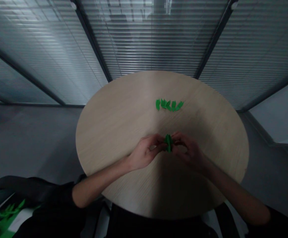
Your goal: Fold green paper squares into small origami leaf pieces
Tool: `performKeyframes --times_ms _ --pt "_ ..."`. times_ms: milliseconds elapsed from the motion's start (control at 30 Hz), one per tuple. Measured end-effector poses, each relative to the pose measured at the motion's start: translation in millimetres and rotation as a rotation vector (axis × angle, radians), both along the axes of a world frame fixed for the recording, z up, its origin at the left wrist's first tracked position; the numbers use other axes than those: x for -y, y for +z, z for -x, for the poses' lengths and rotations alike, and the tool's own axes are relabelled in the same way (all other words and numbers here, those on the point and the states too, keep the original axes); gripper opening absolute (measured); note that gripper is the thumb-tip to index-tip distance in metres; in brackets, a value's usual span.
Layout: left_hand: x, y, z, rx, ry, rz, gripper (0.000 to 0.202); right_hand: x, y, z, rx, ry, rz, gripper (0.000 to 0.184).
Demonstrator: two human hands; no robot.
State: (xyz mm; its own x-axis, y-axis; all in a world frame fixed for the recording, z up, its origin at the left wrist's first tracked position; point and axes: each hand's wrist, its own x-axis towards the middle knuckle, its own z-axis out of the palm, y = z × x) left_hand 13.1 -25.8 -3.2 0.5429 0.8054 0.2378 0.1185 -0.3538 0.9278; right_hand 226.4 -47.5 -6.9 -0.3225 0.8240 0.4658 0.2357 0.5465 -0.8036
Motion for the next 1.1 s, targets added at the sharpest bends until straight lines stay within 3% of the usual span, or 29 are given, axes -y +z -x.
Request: performKeyframes --times_ms 300,600,833,1100 --pt "2.3 2.6 -3.6 0.11 0.037 0.115 0.014 0.7 2.3 -0.2 -0.043 0.04 0.017 0.007" --pt "0.4 0.7 -1.8 0.102 0.017 0.178 0.015 0.1 2.0 0.5 -0.046 0.019 0.039 0.004" --pt "0.8 7.4 -2.0 0.121 0.017 -0.094 0.006 -1.2 1.1 -1.4 0.008 -0.091 -0.122 0.003" --pt "1.2 0.0 0.9 0.04 0.063 -0.246 0.006 0.9 1.1 -0.3 0.006 -0.091 -0.129 0.008"
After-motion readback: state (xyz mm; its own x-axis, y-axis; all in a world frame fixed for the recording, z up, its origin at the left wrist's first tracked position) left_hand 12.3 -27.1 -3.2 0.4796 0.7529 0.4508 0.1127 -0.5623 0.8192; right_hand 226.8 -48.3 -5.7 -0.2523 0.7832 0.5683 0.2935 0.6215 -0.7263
